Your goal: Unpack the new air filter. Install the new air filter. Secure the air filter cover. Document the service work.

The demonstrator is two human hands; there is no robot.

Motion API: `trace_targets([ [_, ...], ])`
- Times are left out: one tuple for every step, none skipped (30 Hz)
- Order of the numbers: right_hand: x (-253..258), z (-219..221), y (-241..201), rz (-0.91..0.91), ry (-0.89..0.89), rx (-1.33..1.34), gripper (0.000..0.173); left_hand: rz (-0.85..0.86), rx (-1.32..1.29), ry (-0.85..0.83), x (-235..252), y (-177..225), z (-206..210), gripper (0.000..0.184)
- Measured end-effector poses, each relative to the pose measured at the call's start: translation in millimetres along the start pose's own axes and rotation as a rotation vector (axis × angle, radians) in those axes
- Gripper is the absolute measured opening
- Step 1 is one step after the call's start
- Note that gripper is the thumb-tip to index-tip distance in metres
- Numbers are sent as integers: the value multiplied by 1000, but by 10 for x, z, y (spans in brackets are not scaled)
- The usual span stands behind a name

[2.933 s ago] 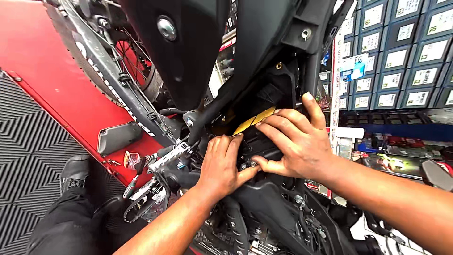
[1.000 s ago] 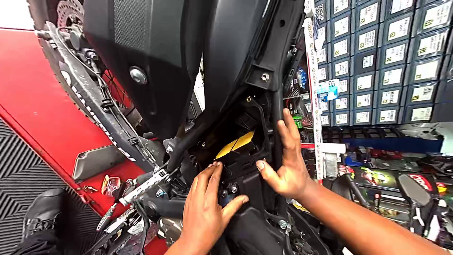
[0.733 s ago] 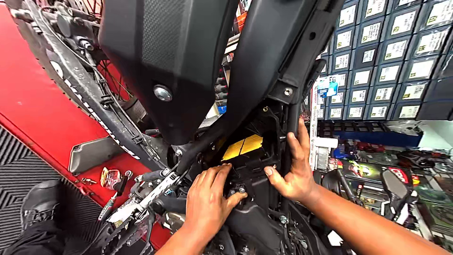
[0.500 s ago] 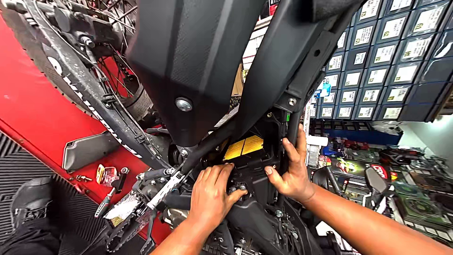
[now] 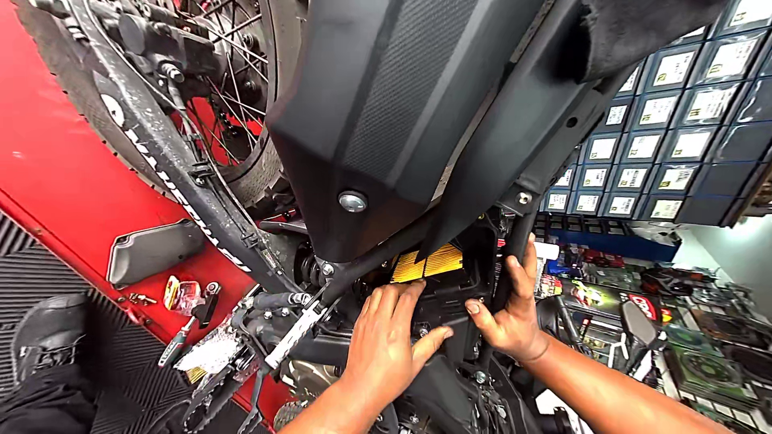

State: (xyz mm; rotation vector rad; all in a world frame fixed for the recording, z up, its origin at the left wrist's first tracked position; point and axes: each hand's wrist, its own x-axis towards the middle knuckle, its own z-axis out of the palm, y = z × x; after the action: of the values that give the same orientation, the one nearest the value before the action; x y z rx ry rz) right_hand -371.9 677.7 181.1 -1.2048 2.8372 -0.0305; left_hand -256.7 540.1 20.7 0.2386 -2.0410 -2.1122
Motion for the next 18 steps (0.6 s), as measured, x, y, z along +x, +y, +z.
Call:
trace_targets([
  [2, 3, -3, -5, 1, 0, 80, -14, -21, -2, 52, 11, -7, 66],
  [1, 5, -5, -8, 3, 5, 80, -22, -46, -9, 108, 26, -7, 65],
  [-1, 3, -5, -12, 6, 11, 81, -25, -72, -26, 169, 50, 0, 64],
  [0, 1, -2, -12, 8, 19, 81, -22, -93, -51, 231, 79, 16, 66],
  [3, 1, 6, -12, 8, 31, 80, -15, -109, -83, 294, 110, 38, 69],
  [4, 2, 14, -8, 8, 34, 80, -22, -119, -120, 358, 141, 63, 75],
  [3, 2, 16, -2, 8, 34, 81, -45, -130, -161, 420, 169, 86, 81],
  [-2, 3, 14, 0, 8, 34, 81, -77, -144, -200, 488, 185, 106, 85],
  [-4, 4, 13, 1, 7, 35, 81, -110, -155, -236, 568, 192, 121, 87],
  [-7, 3, 13, 2, 10, 37, 80, -156, -152, -284, 659, 194, 127, 87],
  [-8, 4, 17, 3, 13, 48, 81, -223, -152, -368, 768, 193, 117, 85],
  [-7, 6, 21, 6, 15, 63, 81, -291, -171, -463, 882, 186, 97, 80],
  [-9, 13, 23, 2, 22, 81, 81, -335, -210, -530, 971, 179, 77, 74],
  [-11, 19, 23, -6, 27, 89, 81, -350, -245, -568, 1033, 177, 63, 67],
  [-10, 23, 23, -15, 29, 90, 80, -349, -271, -585, 1070, 178, 55, 59],
  [-11, 21, 20, -18, 28, 89, 80, -340, -284, -588, 1084, 176, 61, 54],
  [-12, 18, 18, -17, 26, 91, 80, -334, -285, -589, 1088, 171, 71, 53],
  [-10, 18, 22, -17, 26, 89, 80, -339, -276, -593, 1093, 171, 75, 54],
])
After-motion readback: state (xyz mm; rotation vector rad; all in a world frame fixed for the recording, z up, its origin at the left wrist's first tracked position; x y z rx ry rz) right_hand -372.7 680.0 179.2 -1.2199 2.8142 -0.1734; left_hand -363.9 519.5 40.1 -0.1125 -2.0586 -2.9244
